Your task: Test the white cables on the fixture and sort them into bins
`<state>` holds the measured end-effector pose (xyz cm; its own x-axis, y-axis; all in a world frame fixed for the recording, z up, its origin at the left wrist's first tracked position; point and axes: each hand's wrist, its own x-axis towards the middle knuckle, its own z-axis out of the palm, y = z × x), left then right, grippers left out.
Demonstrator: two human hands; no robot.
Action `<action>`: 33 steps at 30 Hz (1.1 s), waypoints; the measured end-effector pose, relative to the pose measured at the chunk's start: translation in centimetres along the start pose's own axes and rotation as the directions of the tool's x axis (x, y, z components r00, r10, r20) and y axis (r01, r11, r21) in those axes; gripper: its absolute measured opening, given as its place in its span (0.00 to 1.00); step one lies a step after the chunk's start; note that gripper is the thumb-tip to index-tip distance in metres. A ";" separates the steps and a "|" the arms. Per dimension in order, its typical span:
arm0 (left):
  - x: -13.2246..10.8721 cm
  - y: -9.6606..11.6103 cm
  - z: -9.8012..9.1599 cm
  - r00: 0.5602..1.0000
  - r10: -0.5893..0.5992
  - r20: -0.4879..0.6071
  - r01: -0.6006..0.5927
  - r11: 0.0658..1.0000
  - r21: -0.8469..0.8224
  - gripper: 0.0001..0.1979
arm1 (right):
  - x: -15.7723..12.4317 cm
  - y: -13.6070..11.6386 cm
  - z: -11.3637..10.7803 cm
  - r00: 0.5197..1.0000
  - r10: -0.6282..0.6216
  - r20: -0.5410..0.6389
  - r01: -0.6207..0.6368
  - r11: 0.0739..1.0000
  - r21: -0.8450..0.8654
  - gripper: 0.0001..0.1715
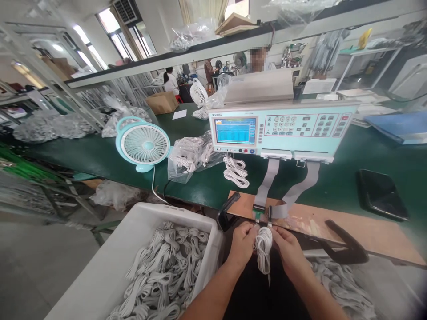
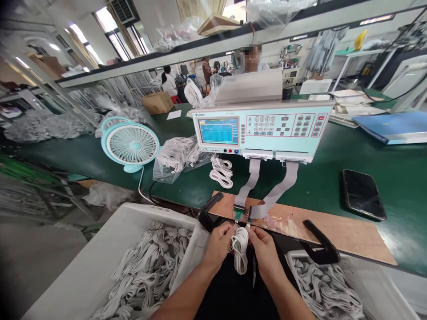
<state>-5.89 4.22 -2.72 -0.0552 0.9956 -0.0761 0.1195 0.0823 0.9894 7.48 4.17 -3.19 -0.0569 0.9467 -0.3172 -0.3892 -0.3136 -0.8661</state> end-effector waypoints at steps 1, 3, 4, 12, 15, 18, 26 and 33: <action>0.1 -0.2 0.1 1.000 -0.005 -0.005 0.005 1.000 -0.013 0.17 | 0.1 0.1 -0.1 1.000 -0.007 -0.001 0.007 1.000 -0.012 0.21; 0.2 -0.4 0.2 1.000 -0.013 -0.015 0.013 1.000 -0.022 0.17 | 0.2 0.2 -0.3 1.000 -0.022 -0.002 0.022 0.999 -0.029 0.22; 0.3 -0.4 0.2 1.000 -0.015 -0.020 0.014 1.000 -0.020 0.17 | 0.2 0.2 -0.3 1.000 -0.027 0.000 0.027 0.999 -0.036 0.22; 0.3 0.4 -0.2 1.000 -0.021 -0.005 0.021 0.998 -0.053 0.16 | 0.1 0.2 -0.3 1.000 -0.016 0.021 0.017 0.999 -0.049 0.21; 0.3 0.6 0.2 0.994 -0.108 -0.034 0.103 0.987 -0.122 0.16 | 0.2 0.0 -0.3 1.000 -0.010 0.006 0.010 0.998 -0.059 0.22; 0.3 0.5 0.4 0.983 -0.177 -0.046 0.164 0.965 -0.203 0.17 | 0.2 0.1 -0.4 1.000 -0.012 0.008 0.012 0.998 -0.059 0.22; 0.1 0.6 0.1 0.980 -0.197 0.018 0.195 0.943 -0.268 0.20 | 0.1 0.2 -0.2 1.000 0.004 0.001 -0.004 0.999 -0.042 0.23; 0.3 0.6 0.5 0.980 -0.198 0.020 0.195 0.933 -0.302 0.20 | -0.2 -0.5 0.4 1.000 0.006 -0.011 -0.006 0.998 -0.059 0.24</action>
<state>-5.33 4.59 -2.25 -0.0581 0.9602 -0.2732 -0.1982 0.2571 0.9458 7.28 4.12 -2.54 -0.0487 0.9440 -0.3263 -0.3335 -0.3233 -0.8856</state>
